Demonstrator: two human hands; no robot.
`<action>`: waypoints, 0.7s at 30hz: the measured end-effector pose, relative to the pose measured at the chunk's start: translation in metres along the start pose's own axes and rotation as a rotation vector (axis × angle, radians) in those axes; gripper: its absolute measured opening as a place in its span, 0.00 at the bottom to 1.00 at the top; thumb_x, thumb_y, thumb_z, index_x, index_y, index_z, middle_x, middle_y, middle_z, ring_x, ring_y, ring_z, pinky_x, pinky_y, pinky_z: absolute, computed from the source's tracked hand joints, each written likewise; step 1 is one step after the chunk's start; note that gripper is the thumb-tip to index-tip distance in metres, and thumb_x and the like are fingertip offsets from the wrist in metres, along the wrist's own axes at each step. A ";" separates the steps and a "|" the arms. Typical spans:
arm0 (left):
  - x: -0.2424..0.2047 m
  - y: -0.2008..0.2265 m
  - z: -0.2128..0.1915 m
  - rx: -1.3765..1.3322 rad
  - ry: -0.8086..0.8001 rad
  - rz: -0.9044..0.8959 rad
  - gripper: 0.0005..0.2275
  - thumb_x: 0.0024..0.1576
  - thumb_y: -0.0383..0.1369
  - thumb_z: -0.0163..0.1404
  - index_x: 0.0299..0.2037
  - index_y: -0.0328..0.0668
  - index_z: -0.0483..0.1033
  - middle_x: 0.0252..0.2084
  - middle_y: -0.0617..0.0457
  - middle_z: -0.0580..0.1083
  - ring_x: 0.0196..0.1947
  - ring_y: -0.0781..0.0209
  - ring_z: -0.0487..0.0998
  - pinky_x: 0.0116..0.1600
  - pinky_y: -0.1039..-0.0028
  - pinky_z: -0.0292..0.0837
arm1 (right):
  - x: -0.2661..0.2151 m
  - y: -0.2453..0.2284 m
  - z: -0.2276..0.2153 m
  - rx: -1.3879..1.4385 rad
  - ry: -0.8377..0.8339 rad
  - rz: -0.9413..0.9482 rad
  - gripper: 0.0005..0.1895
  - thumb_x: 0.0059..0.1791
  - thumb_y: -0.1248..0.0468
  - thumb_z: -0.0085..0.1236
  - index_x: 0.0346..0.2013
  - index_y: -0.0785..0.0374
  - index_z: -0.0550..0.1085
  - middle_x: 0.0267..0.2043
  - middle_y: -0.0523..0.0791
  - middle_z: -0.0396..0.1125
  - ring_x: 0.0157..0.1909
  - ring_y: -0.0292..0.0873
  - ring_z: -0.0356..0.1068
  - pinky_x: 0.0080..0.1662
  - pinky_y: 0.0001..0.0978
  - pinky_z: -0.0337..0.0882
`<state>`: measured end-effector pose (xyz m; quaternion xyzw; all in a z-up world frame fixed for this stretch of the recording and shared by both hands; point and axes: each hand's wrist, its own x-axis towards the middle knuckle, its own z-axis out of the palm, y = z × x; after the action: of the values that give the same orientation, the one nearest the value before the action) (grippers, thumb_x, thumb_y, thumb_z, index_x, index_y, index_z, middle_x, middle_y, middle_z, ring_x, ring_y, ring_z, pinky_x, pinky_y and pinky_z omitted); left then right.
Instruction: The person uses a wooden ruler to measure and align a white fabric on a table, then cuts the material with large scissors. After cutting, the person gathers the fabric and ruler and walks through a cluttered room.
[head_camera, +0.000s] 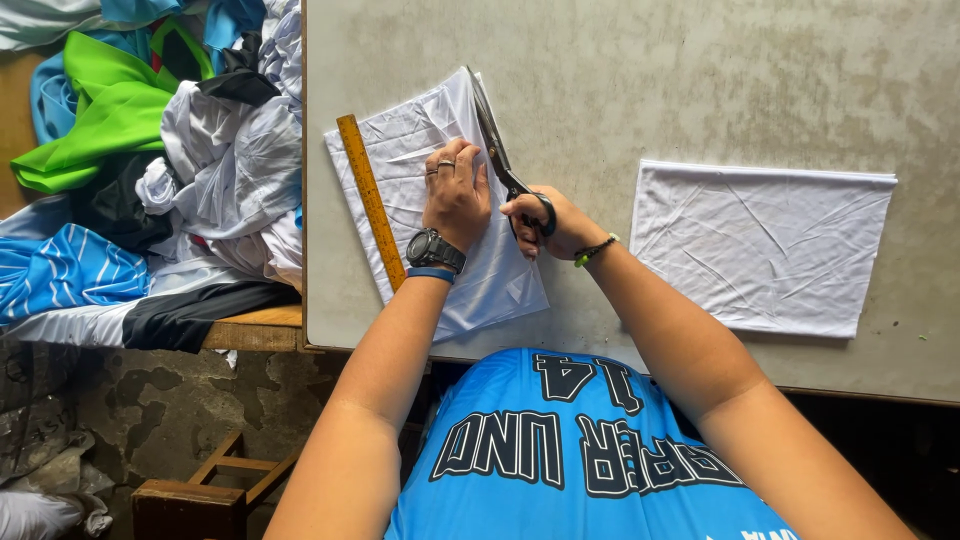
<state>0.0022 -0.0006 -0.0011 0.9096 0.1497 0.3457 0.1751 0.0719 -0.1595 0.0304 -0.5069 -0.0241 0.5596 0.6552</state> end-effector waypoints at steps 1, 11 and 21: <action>-0.001 0.000 0.000 0.000 0.000 0.002 0.08 0.62 0.34 0.49 0.48 0.43 0.75 0.49 0.50 0.72 0.54 0.49 0.72 0.60 0.61 0.67 | -0.003 -0.003 0.004 0.001 0.001 -0.002 0.12 0.44 0.61 0.59 0.27 0.64 0.66 0.11 0.46 0.53 0.09 0.47 0.61 0.16 0.42 0.64; 0.001 0.002 -0.002 0.034 0.003 0.028 0.08 0.61 0.33 0.49 0.47 0.44 0.75 0.49 0.51 0.72 0.53 0.50 0.72 0.58 0.62 0.68 | -0.015 -0.008 -0.004 0.008 -0.044 0.084 0.13 0.42 0.56 0.58 0.27 0.60 0.66 0.11 0.44 0.53 0.10 0.47 0.62 0.19 0.44 0.68; 0.002 0.003 -0.006 0.051 -0.003 0.033 0.07 0.61 0.33 0.49 0.46 0.45 0.75 0.49 0.51 0.72 0.52 0.50 0.72 0.58 0.62 0.69 | -0.009 -0.034 -0.003 -0.038 -0.020 0.106 0.12 0.41 0.57 0.57 0.26 0.60 0.66 0.11 0.43 0.52 0.11 0.46 0.62 0.20 0.43 0.70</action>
<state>0.0003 -0.0013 0.0060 0.9166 0.1432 0.3435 0.1463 0.0943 -0.1630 0.0576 -0.5139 -0.0143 0.5982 0.6146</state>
